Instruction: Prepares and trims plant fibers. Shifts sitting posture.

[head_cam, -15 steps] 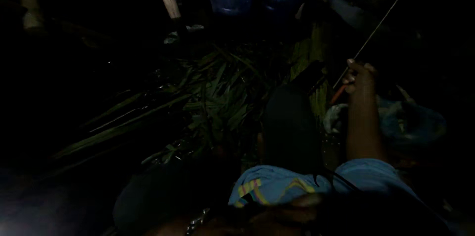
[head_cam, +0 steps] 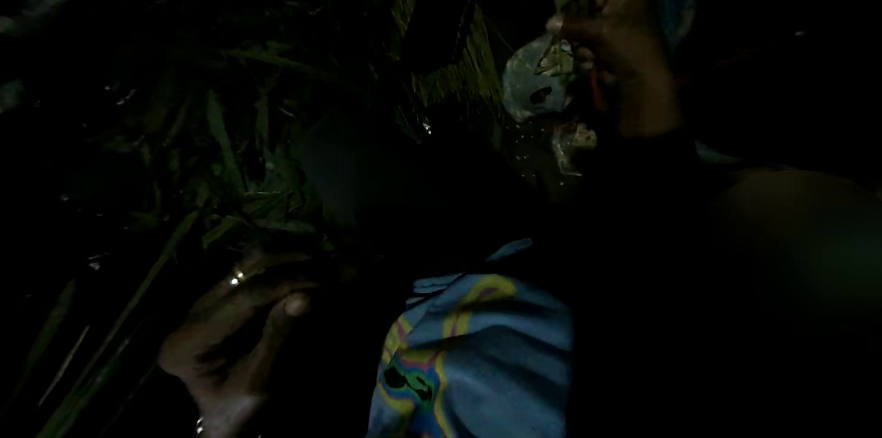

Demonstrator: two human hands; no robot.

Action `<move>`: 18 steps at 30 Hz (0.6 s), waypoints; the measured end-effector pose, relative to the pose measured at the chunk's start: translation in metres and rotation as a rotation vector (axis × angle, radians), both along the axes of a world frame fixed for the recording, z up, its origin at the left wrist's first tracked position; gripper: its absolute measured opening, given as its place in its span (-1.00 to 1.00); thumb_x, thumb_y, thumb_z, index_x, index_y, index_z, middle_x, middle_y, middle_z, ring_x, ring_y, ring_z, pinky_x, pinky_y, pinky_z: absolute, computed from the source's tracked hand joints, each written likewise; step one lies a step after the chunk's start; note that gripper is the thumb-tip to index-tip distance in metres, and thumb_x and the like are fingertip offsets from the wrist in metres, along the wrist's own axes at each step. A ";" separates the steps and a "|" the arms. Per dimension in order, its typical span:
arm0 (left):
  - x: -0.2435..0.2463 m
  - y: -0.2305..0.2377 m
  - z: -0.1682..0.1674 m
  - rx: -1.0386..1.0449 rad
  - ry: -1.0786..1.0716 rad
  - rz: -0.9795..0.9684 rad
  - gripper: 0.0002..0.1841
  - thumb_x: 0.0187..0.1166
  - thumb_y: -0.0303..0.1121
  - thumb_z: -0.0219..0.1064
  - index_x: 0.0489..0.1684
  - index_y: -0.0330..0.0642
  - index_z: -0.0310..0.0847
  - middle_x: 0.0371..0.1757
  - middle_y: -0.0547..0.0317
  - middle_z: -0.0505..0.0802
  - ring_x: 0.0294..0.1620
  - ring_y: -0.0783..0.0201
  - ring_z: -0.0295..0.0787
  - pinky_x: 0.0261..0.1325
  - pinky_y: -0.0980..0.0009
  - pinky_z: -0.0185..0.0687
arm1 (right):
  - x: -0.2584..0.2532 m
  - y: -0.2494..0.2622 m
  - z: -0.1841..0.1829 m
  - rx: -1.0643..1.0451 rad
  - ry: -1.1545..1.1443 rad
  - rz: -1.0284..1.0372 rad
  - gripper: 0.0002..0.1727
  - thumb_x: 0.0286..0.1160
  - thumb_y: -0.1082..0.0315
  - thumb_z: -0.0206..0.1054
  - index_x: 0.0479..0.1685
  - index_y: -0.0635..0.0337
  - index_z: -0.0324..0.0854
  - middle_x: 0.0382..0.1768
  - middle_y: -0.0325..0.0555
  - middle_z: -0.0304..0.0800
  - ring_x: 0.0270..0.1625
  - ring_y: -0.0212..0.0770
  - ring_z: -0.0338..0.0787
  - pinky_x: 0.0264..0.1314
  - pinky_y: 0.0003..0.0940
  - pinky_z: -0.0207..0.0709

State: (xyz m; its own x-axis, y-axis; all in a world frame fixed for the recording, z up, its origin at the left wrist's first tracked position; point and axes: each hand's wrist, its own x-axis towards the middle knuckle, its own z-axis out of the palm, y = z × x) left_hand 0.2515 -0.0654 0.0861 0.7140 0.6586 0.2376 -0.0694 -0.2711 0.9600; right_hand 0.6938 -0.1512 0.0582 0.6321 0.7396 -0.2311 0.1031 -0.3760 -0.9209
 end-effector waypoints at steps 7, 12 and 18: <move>0.007 0.015 -0.048 -0.074 0.036 0.019 -0.80 0.75 -0.18 0.27 -0.06 0.11 0.86 -0.05 0.48 0.91 0.01 0.46 0.83 0.13 0.48 0.76 | 0.042 -0.006 -0.129 -0.303 -0.166 -0.273 -0.58 0.39 0.20 0.56 0.09 0.32 0.67 -0.16 0.04 0.71 -0.22 -0.16 0.66 -0.11 -0.14 0.61; -0.029 0.030 -0.078 -0.087 0.146 0.181 -0.82 0.75 -0.28 0.25 -0.01 0.12 0.83 -0.02 0.58 0.90 -0.04 0.57 0.82 0.08 0.57 0.75 | 0.055 -0.009 -0.175 -0.635 -0.282 -0.174 -0.09 0.33 0.04 0.63 0.64 0.33 0.36 0.45 0.40 0.57 0.46 0.35 0.61 0.49 0.33 0.45; -0.002 0.002 -0.063 -0.300 0.097 0.231 -0.72 0.67 -0.04 0.31 0.19 0.12 0.74 0.11 0.48 0.88 0.12 0.40 0.83 0.21 0.41 0.78 | -0.051 -0.048 -0.102 -0.228 0.062 0.017 -0.50 0.76 0.19 0.24 0.57 0.20 0.35 -0.13 -0.04 0.73 -0.38 -0.29 0.68 -0.34 -0.35 0.64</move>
State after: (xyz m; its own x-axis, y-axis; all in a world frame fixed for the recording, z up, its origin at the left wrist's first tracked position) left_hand 0.2500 -0.0631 0.0228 0.5482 0.8347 -0.0518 0.0559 0.0253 0.9981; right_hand 0.6425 -0.1996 -0.0438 0.5989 0.6744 -0.4319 0.0570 -0.5738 -0.8170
